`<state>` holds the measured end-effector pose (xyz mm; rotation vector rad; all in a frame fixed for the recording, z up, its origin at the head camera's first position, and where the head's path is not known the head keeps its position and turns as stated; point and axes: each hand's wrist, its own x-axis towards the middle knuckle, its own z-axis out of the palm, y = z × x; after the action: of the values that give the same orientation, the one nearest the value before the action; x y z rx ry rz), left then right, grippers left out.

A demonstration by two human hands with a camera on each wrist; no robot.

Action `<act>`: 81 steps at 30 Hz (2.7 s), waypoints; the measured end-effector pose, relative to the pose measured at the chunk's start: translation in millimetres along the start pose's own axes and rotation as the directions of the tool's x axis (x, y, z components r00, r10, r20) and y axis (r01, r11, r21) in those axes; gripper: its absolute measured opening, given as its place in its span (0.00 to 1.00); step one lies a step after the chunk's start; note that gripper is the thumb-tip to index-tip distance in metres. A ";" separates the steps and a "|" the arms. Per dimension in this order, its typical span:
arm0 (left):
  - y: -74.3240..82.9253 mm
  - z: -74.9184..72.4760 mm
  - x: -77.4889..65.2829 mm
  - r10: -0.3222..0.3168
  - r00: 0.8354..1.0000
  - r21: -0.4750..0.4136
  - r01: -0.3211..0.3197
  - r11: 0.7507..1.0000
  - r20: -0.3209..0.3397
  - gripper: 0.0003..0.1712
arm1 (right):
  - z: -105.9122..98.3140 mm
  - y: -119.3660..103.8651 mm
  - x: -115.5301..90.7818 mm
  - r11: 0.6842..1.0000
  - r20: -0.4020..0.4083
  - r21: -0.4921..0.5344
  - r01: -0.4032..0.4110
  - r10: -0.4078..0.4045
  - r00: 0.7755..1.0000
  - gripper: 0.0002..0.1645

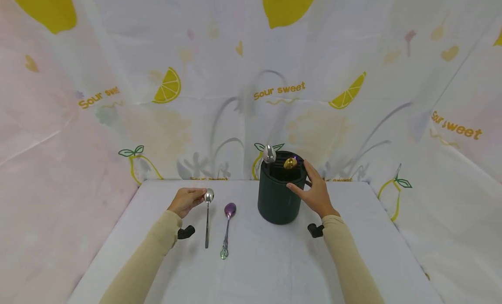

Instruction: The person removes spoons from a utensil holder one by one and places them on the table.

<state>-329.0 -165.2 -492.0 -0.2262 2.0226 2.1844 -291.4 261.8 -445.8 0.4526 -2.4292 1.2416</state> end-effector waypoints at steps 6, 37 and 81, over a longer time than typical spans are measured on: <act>-9.8 -0.3 6.5 -0.033 0.999 -0.055 0.032 0.998 -0.017 0.18 | 0.4 1.1 -0.6 1.000 0.002 0.000 -0.011 0.011 1.000 0.53; -47.0 6.9 24.0 -0.072 0.993 0.091 0.080 0.993 -0.089 0.14 | 0.4 -1.9 2.7 1.000 0.008 -0.005 -0.022 0.022 1.000 0.54; -1.7 20.3 11.5 0.277 0.948 0.430 -0.187 0.883 -0.157 0.23 | 0.3 -1.6 -2.5 1.000 -0.004 -0.001 -0.011 0.011 1.000 0.54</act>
<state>-340.0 -144.7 -494.5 -0.1769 2.7025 1.8521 -288.5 260.9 -446.0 0.4368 -2.4322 1.2448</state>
